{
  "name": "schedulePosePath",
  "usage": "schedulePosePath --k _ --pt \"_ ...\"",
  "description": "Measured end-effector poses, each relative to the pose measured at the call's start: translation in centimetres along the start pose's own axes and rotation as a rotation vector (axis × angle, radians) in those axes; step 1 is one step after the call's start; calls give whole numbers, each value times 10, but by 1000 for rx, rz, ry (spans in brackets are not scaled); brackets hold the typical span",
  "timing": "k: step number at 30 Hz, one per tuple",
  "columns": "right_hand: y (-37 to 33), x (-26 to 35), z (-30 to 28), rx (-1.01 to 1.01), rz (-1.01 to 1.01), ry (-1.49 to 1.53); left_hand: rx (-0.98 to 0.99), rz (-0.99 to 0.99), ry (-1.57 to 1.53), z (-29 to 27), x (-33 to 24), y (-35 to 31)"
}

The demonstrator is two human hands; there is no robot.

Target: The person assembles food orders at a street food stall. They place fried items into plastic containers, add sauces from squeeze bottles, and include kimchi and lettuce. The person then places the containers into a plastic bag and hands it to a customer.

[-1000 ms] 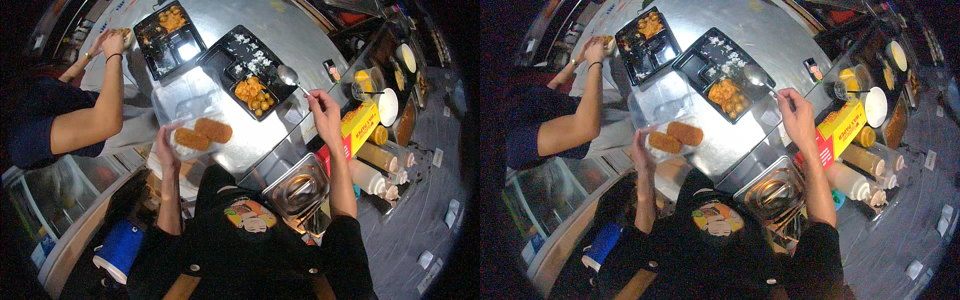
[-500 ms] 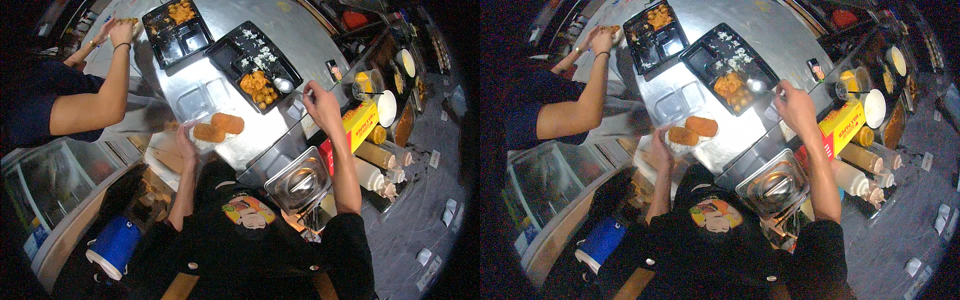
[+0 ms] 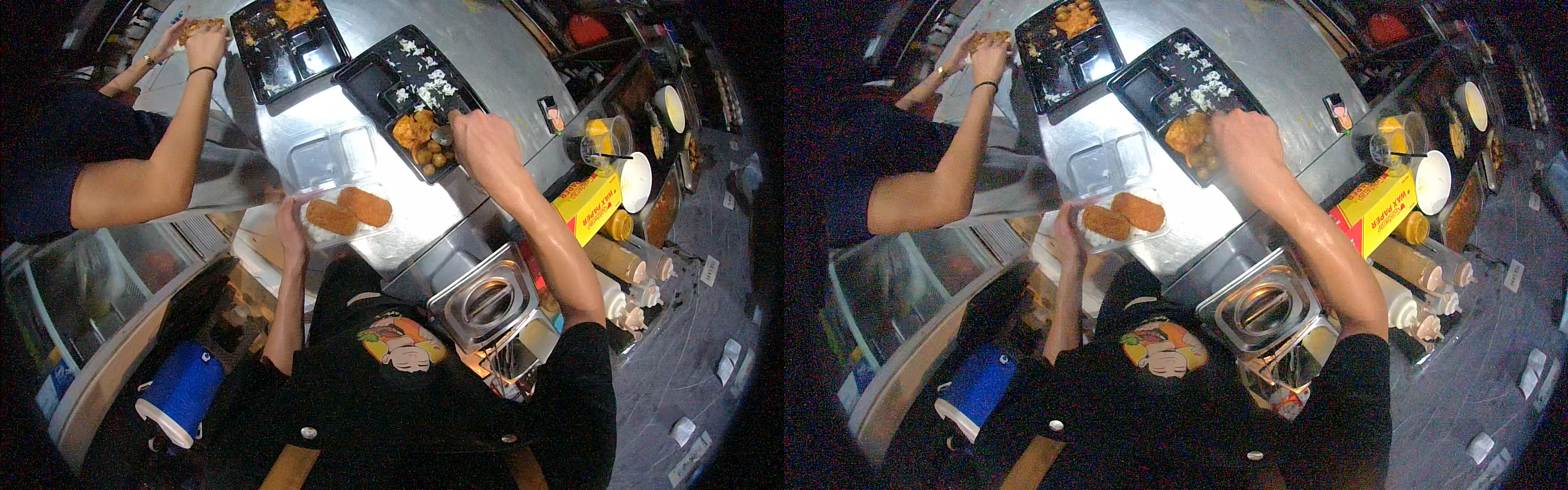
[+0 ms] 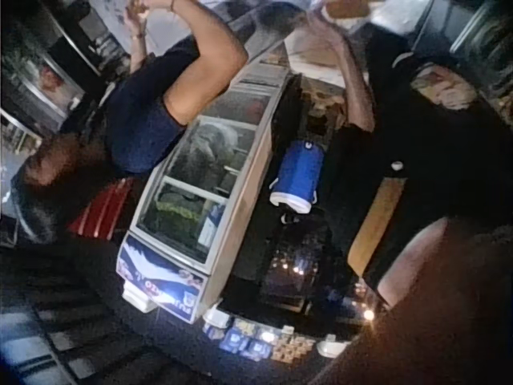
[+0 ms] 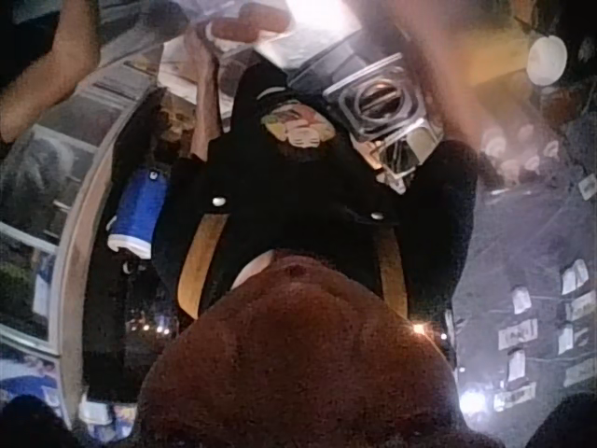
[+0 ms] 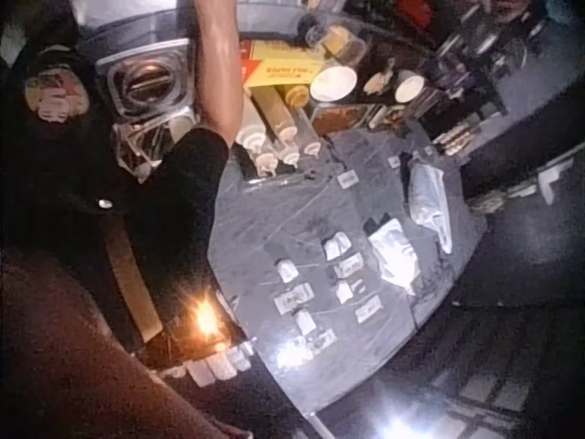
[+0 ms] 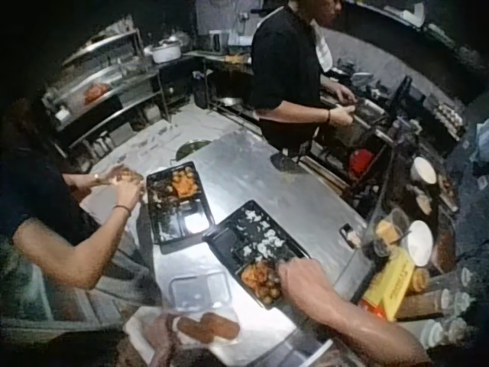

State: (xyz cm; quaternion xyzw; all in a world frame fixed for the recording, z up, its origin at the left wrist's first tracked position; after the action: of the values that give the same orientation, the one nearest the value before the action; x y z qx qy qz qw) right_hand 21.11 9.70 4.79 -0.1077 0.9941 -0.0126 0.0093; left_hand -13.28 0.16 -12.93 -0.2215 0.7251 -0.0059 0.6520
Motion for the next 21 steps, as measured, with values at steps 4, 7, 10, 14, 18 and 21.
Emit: schedulePosePath --k 4,7,10,14,18,21 --pt "18 8 2 77 -43 27 -25 30 131 -8 3 0" --pt "28 12 0 84 -21 63 -59 63 208 -13 4 0" --pt "21 -16 25 128 93 139 -106 12 173 -10 -6 -7" --pt "-10 -43 44 29 247 380 -38 16 89 -3 -10 -7" --pt "-16 -33 58 -85 171 453 -46 95 168 -11 4 0" --pt "-4 -29 58 -61 79 429 -18 40 145 -6 -6 -1"
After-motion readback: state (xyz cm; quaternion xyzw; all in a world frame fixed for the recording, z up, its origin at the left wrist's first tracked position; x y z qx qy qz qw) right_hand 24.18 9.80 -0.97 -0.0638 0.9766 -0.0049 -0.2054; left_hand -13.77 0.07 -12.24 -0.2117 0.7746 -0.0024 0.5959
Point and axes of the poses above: each hand's wrist, its own y-axis towards the middle knuckle, its own z-axis out of the palm, x = y × z, the point moved 9 cm from there along y, towards the middle knuckle, and after that the axes turned 10 degrees about -x, right-handed, at the moved point
